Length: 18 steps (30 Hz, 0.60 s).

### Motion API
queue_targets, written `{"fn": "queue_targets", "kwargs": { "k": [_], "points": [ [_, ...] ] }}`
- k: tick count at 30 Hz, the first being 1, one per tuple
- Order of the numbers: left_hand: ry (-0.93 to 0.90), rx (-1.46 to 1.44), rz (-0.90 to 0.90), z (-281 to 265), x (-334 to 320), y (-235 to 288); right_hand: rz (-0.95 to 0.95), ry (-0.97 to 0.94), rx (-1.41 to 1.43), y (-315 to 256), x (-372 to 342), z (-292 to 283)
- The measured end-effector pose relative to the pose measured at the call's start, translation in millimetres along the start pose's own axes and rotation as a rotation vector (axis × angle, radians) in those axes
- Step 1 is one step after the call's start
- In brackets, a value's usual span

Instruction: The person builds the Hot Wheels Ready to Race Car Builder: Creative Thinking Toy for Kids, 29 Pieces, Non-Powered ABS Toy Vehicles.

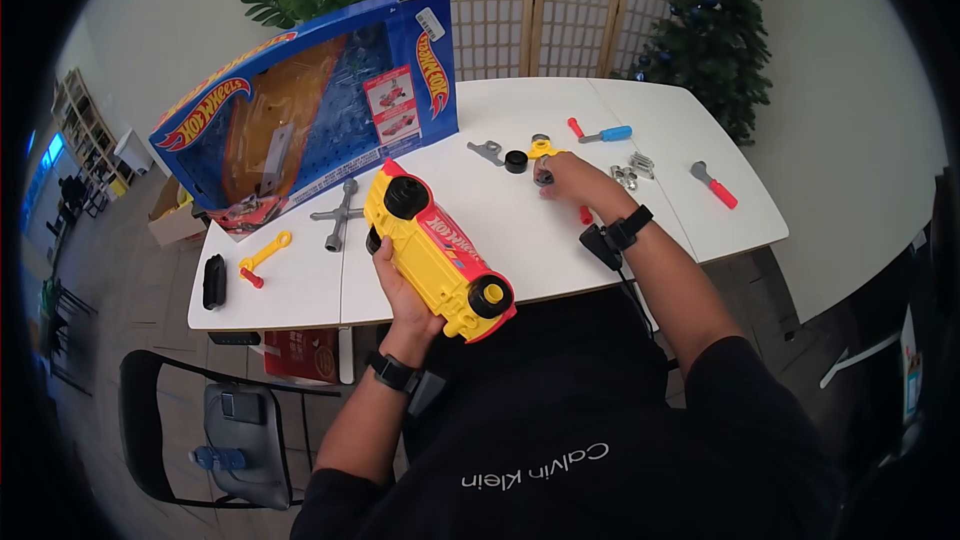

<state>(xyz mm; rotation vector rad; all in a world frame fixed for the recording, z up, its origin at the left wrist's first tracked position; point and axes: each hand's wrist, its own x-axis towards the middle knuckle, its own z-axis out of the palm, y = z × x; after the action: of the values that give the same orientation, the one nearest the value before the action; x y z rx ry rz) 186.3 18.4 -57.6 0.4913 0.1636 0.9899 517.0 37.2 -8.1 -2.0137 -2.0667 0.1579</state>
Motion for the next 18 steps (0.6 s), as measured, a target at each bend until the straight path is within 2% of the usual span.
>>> {"fn": "queue_targets", "kwargs": {
  "k": [6,9,11,15,17,18],
  "points": [
    [0.002,0.005,0.0,1.8,0.3,0.7,0.052,-0.083,0.16,-16.7,-0.7,-3.2],
    [-0.011,0.006,0.0,-0.9,1.3,0.5,-0.003,0.002,0.221,-11.0,-4.2,-6.1],
    [-0.012,0.0,-0.003,-1.5,1.4,0.0,0.156,0.015,0.051,-6.9,-2.9,-9.5],
    [0.017,0.038,-0.019,-2.8,2.6,0.5,0.099,0.023,-0.123,-1.0,-5.4,-5.0],
    [0.017,0.036,-0.005,-3.7,3.7,-0.7,0.209,-0.105,-0.091,-11.0,-8.2,-11.7],
    [0.027,0.033,0.002,-3.8,4.4,-0.8,0.204,-0.103,-0.094,-16.6,-12.0,-11.1]
  ]
}}
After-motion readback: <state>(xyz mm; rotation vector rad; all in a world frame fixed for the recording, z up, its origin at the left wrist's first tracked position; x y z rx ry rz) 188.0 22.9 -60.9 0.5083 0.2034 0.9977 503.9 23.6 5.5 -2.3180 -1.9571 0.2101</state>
